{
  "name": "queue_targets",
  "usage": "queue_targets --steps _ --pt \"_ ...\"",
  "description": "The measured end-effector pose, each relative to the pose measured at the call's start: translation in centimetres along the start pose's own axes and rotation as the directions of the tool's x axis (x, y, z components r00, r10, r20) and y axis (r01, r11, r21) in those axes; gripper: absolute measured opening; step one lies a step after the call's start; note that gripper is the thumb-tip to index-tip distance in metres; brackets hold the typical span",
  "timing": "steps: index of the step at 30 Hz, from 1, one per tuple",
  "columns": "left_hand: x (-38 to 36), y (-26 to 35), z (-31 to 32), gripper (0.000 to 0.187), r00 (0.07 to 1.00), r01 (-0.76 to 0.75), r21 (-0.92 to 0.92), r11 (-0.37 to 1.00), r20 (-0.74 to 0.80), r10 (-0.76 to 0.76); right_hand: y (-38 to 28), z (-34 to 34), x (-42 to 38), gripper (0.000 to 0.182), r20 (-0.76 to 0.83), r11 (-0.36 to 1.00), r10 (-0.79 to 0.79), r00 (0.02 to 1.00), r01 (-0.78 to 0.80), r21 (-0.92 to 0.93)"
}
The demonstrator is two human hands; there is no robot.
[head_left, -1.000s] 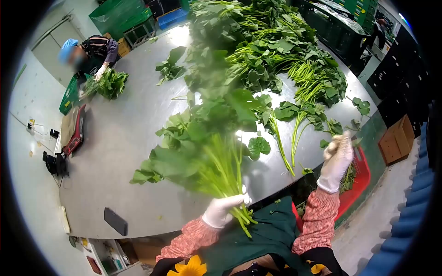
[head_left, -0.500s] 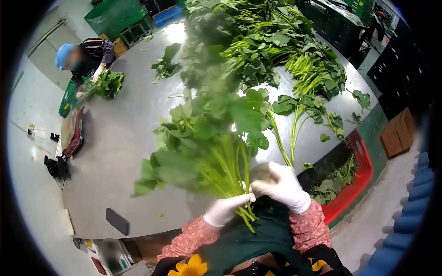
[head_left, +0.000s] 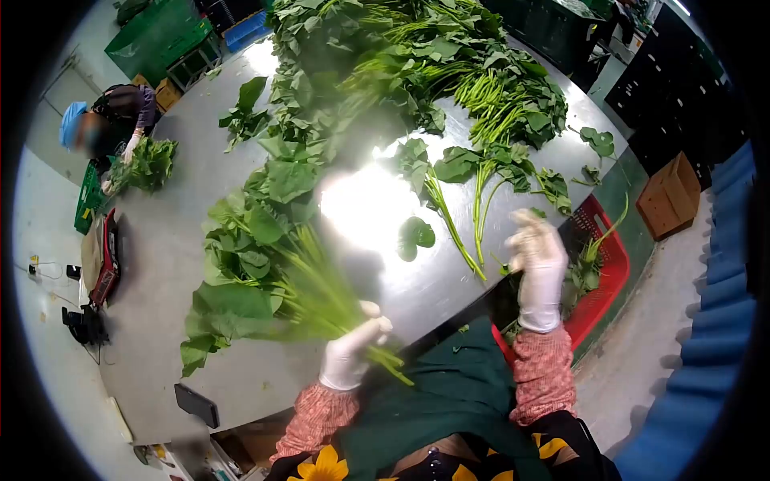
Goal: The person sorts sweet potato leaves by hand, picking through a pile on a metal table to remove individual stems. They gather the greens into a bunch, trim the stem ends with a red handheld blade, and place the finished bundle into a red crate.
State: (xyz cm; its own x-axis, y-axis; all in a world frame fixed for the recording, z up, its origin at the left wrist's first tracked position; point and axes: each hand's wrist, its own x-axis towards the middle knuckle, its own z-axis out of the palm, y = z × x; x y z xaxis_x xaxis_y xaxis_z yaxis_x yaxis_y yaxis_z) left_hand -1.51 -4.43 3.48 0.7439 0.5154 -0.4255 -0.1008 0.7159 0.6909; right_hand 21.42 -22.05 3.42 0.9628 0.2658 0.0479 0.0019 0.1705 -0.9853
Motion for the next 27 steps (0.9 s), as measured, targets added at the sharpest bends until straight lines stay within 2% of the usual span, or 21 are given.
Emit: queue_targets --steps 1,2,3,5,7,8,9,10,11,12,15,19,23,27 --pt "0.0 0.0 0.0 0.020 1.000 -0.010 0.037 0.999 0.011 0.009 2.3 0.4 0.1 0.025 0.153 0.900 -0.102 0.983 0.157 -0.406" --pt "0.0 0.0 -0.1 0.020 1.000 -0.022 0.074 0.997 0.022 0.021 4.0 1.7 0.0 0.023 0.267 0.764 -0.158 0.951 0.289 -0.577" --pt "-0.1 0.1 -0.1 0.020 0.999 -0.036 0.112 0.993 0.030 0.033 5.6 2.8 0.0 0.025 0.348 0.513 -0.324 0.880 0.473 -0.716" --pt "-0.6 0.6 0.4 0.018 0.999 -0.045 0.138 0.989 -0.005 0.046 6.1 4.5 0.3 0.024 0.305 0.273 -0.102 0.947 0.321 -0.907" --pt "-0.8 0.8 0.3 0.017 0.996 -0.079 0.160 0.984 -0.016 0.083 7.2 4.0 1.3 0.019 0.333 0.408 -0.227 0.915 0.400 -0.821" --pt "-0.8 1.1 0.4 0.016 0.994 -0.103 0.208 0.973 -0.005 0.106 7.5 3.6 1.4 0.017 0.325 0.559 -0.201 0.924 0.381 -0.736" --pt "-0.8 1.1 0.5 0.016 0.994 -0.099 0.171 0.980 -0.023 0.104 7.1 3.4 1.5 0.015 0.320 0.691 -0.175 0.931 0.348 -0.634" --pt "-0.7 0.9 0.5 0.016 0.994 -0.093 0.134 0.987 -0.036 0.098 7.1 3.1 1.4 0.016 0.310 0.866 -0.029 0.950 0.179 -0.468" --pt "-0.6 0.8 0.7 0.016 0.995 -0.085 0.096 0.992 -0.044 0.089 7.0 2.8 1.3 0.017 0.325 0.961 0.116 0.939 -0.022 -0.277" --pt "-0.5 0.9 0.8 0.017 0.998 -0.042 0.057 0.997 -0.045 0.045 3.8 3.0 0.6 0.019 0.357 0.962 0.203 0.912 -0.120 -0.244" --pt "0.2 0.1 -0.1 0.017 1.000 -0.013 0.057 0.998 0.003 0.013 1.8 2.4 -0.2 0.020 0.392 0.947 0.320 0.862 -0.305 -0.101" --pt "0.1 0.0 0.2 0.017 1.000 -0.001 0.050 0.999 0.000 0.001 1.9 2.2 -1.0 0.023 0.474 0.938 0.267 0.839 -0.340 0.074" --pt "0.1 0.2 0.5 0.016 0.999 -0.019 0.080 0.997 -0.044 0.022 2.9 1.9 -1.5 0.023 0.516 0.896 0.262 0.815 -0.404 0.182" --pt "-0.4 0.5 0.7 0.018 0.998 0.015 0.010 1.000 -0.053 -0.014 2.7 2.2 -2.2 0.023 0.531 0.876 0.247 0.811 -0.422 0.236"
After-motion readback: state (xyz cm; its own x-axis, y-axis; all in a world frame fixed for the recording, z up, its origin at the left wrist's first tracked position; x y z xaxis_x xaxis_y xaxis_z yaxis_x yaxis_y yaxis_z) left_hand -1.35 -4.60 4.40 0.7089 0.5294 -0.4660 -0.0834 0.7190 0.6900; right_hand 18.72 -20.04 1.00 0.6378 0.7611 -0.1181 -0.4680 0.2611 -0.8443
